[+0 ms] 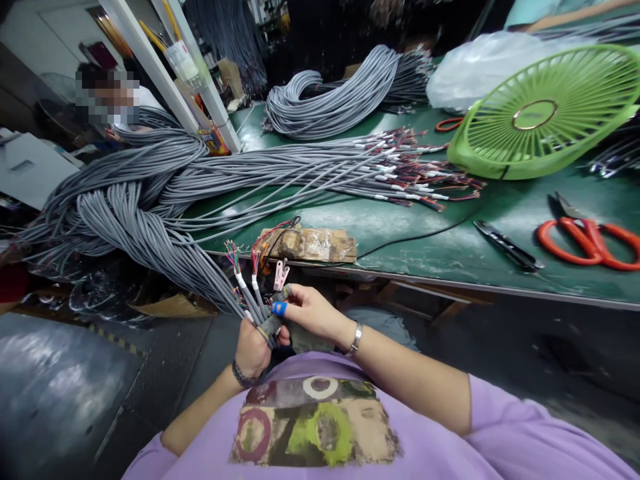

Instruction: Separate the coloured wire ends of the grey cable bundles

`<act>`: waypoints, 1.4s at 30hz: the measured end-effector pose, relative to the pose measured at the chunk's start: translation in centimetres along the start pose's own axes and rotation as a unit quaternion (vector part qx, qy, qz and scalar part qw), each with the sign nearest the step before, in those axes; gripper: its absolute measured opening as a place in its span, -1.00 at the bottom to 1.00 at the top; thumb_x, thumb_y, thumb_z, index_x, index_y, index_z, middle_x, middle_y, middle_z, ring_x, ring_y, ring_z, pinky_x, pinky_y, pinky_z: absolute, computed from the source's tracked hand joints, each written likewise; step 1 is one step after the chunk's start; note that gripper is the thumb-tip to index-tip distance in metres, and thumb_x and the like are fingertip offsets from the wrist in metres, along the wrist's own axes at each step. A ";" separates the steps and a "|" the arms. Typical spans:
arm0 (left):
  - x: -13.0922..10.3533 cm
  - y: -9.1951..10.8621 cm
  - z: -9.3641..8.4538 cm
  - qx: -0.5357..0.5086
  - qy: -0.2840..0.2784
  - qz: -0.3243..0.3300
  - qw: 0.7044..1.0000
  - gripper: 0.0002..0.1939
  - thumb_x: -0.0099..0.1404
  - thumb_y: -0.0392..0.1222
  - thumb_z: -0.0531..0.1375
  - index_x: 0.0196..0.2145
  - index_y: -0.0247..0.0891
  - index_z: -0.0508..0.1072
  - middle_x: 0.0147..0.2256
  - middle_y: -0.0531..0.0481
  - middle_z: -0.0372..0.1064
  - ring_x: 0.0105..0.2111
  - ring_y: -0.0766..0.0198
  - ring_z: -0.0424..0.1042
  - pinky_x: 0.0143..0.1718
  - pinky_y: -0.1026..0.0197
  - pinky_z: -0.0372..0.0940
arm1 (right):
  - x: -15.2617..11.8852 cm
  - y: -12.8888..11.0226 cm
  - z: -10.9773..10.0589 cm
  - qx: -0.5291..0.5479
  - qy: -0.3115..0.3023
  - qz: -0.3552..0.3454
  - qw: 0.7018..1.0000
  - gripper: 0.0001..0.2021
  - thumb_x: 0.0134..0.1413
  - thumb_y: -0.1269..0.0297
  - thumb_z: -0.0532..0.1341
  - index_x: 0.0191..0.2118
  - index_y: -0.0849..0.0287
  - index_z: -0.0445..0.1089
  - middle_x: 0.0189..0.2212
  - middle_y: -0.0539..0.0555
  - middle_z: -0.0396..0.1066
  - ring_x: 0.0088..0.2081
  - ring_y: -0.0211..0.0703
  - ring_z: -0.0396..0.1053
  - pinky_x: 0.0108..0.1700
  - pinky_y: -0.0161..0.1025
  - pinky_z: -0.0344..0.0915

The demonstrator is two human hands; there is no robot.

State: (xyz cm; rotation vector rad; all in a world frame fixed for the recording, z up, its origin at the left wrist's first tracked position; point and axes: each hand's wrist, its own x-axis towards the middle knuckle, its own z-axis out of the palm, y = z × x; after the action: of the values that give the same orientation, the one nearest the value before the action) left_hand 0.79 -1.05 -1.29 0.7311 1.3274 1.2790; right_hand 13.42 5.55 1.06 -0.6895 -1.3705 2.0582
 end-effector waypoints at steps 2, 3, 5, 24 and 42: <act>0.0 0.0 0.0 -0.004 -0.002 -0.001 1.000 -0.68 0.02 0.01 0.30 -0.56 -0.33 0.42 -0.68 0.02 0.36 -0.71 0.34 0.31 -0.65 0.30 0.25 | 0.2 0.1 0.2 0.016 -0.024 0.006 1.000 -0.70 -0.05 0.06 0.28 -0.42 0.14 0.21 -0.72 -0.11 0.32 -0.64 -0.24 0.31 -0.50 -0.27 0.27; 0.0 -0.1 0.0 -0.004 -0.003 0.000 1.000 -0.69 0.03 0.00 0.30 -0.57 -0.33 0.42 -0.68 0.02 0.35 -0.71 0.34 0.31 -0.65 0.29 0.25 | 0.3 0.2 0.2 0.028 -0.029 0.008 0.999 -0.70 -0.04 0.05 0.27 -0.43 0.14 0.20 -0.73 -0.11 0.31 -0.65 -0.24 0.31 -0.51 -0.26 0.27; 0.1 -0.1 0.0 0.000 -0.003 0.002 1.000 -0.69 0.05 -0.01 0.29 -0.58 -0.34 0.42 -0.68 0.02 0.35 -0.71 0.34 0.31 -0.64 0.29 0.26 | 0.3 0.5 0.3 0.048 -0.025 0.006 0.999 -0.69 -0.02 0.05 0.26 -0.44 0.13 0.18 -0.74 -0.11 0.31 -0.66 -0.24 0.31 -0.53 -0.26 0.27; 0.2 0.1 -0.1 0.023 -0.014 0.006 1.000 -0.69 0.08 -0.05 0.28 -0.63 -0.35 0.41 -0.70 0.03 0.32 -0.73 0.39 0.27 -0.69 0.34 0.21 | 0.2 0.8 -0.1 0.082 -0.027 0.015 0.996 -0.69 -0.03 0.05 0.28 -0.40 0.18 0.24 -0.69 -0.05 0.39 -0.63 -0.21 0.36 -0.47 -0.24 0.30; 0.5 0.3 0.0 -0.014 0.017 0.002 1.000 -0.68 0.05 -0.05 0.29 -0.65 -0.34 0.37 -0.72 0.05 0.30 -0.74 0.40 0.25 -0.70 0.34 0.21 | 0.2 1.9 0.0 0.133 0.068 0.016 0.989 -0.70 -0.08 0.10 0.33 -0.46 0.19 0.27 -0.66 -0.05 0.36 -0.61 -0.29 0.31 -0.51 -0.32 0.23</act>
State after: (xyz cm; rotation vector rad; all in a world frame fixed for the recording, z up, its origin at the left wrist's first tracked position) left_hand 0.61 -0.53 -1.18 0.6947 1.3337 1.3168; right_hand 12.95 5.12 -0.76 -0.7227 -0.9913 2.1251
